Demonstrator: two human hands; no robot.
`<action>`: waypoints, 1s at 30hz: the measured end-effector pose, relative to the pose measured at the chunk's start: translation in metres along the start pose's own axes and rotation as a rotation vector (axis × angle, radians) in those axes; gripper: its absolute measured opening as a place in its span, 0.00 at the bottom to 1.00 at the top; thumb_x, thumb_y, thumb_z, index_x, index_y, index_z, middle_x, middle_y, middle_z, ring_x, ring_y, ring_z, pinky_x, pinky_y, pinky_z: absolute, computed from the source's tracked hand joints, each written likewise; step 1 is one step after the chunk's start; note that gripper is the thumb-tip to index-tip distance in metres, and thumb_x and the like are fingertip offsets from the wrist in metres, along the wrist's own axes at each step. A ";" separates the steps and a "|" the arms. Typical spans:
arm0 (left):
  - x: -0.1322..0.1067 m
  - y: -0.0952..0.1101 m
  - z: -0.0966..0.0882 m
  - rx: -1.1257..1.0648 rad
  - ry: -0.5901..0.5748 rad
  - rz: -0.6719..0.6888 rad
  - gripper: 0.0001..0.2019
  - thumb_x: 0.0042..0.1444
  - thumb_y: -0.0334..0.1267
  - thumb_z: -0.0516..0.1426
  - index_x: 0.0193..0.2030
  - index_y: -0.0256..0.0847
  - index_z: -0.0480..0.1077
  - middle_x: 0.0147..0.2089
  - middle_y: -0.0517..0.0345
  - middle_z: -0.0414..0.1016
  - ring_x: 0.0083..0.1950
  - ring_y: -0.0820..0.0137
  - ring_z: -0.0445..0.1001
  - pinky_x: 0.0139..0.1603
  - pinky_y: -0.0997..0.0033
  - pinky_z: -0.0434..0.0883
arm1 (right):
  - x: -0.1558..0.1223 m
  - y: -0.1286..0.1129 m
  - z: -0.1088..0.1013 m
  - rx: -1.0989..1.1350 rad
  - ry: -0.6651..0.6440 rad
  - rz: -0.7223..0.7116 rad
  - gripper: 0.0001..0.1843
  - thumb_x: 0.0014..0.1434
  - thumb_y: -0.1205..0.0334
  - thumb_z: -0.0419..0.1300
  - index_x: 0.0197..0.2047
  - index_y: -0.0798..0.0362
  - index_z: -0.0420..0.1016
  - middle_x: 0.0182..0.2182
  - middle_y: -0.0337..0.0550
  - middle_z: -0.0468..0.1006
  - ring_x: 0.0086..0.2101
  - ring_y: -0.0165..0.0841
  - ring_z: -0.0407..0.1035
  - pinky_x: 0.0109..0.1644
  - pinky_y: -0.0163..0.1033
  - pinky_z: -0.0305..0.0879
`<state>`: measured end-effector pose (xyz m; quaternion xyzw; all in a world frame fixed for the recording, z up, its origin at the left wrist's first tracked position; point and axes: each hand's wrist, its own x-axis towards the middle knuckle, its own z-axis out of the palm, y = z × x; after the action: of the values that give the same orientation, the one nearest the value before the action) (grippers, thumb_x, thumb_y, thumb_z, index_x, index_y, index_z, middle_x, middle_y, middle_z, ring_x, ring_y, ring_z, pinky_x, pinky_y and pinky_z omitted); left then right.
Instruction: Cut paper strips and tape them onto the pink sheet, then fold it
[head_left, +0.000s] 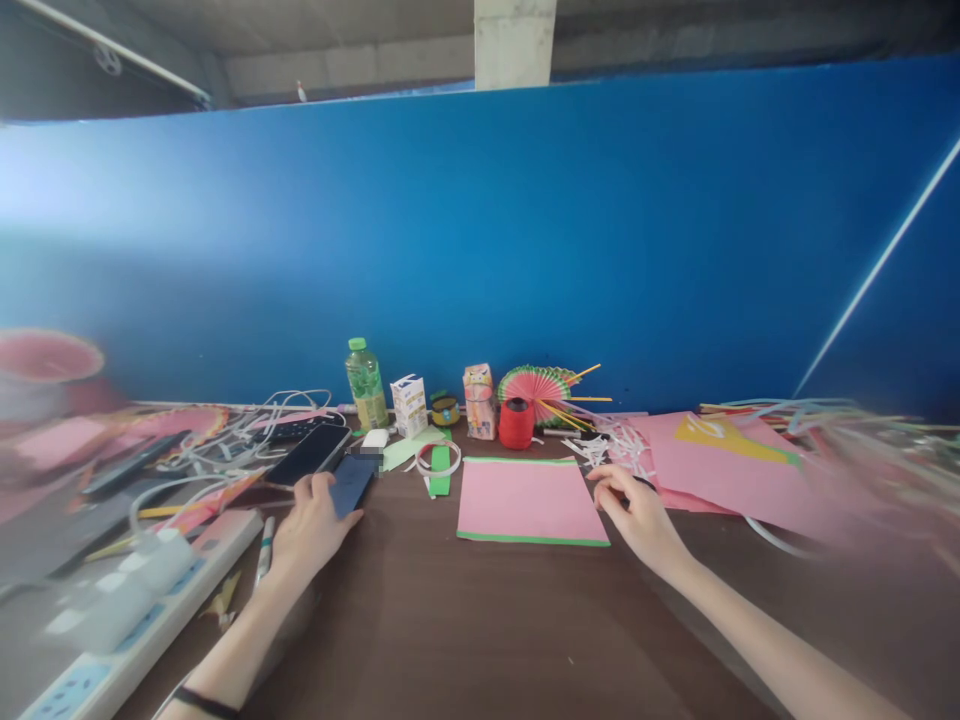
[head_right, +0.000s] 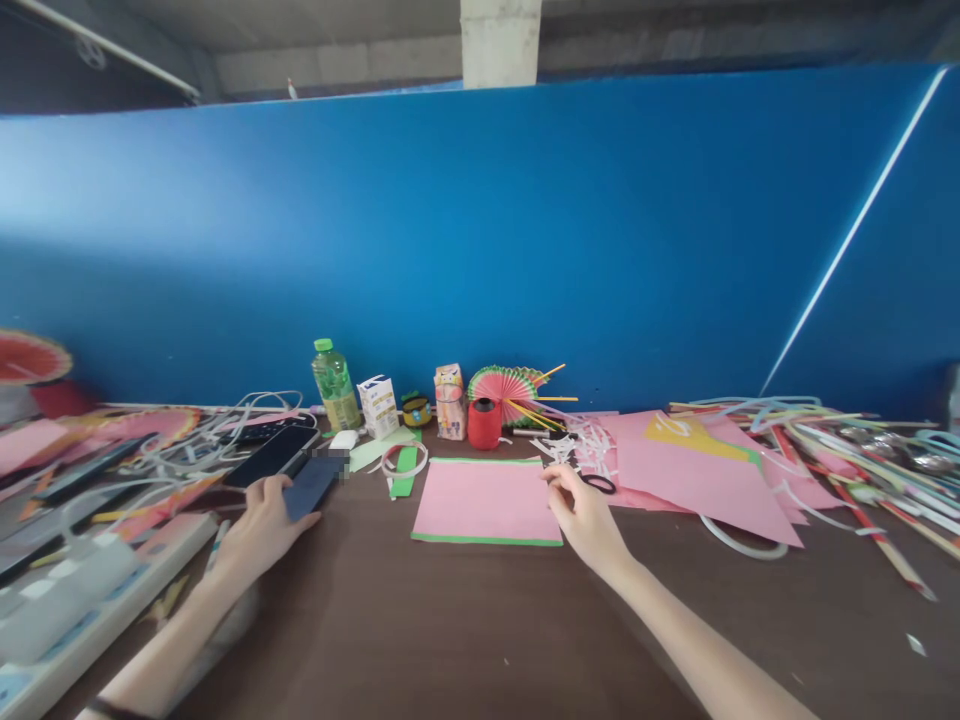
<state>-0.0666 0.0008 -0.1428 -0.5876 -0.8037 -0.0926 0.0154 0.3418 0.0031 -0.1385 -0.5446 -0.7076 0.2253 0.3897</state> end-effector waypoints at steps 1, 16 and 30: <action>0.000 0.000 0.000 -0.001 -0.003 -0.003 0.23 0.52 0.49 0.49 0.50 0.38 0.51 0.54 0.43 0.54 0.39 0.58 0.73 0.36 0.60 0.68 | 0.001 0.001 0.001 0.001 -0.004 0.004 0.09 0.58 0.58 0.47 0.39 0.53 0.62 0.23 0.36 0.68 0.27 0.33 0.64 0.34 0.36 0.56; 0.009 0.006 0.000 0.019 -0.004 -0.039 0.26 0.51 0.51 0.49 0.52 0.37 0.52 0.53 0.40 0.55 0.44 0.55 0.71 0.38 0.60 0.67 | -0.003 0.008 0.007 -0.017 -0.006 0.019 0.11 0.57 0.57 0.46 0.38 0.53 0.64 0.23 0.39 0.70 0.27 0.34 0.66 0.33 0.36 0.58; 0.013 0.027 -0.004 0.080 0.180 0.120 0.23 0.53 0.46 0.49 0.52 0.35 0.58 0.51 0.42 0.59 0.50 0.53 0.62 0.48 0.58 0.62 | 0.000 0.022 0.012 -0.115 0.011 0.015 0.13 0.56 0.57 0.46 0.37 0.54 0.67 0.30 0.44 0.72 0.32 0.36 0.67 0.37 0.39 0.61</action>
<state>-0.0457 0.0203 -0.1332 -0.6229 -0.7654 -0.1118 0.1166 0.3456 0.0110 -0.1617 -0.5727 -0.7132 0.1843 0.3597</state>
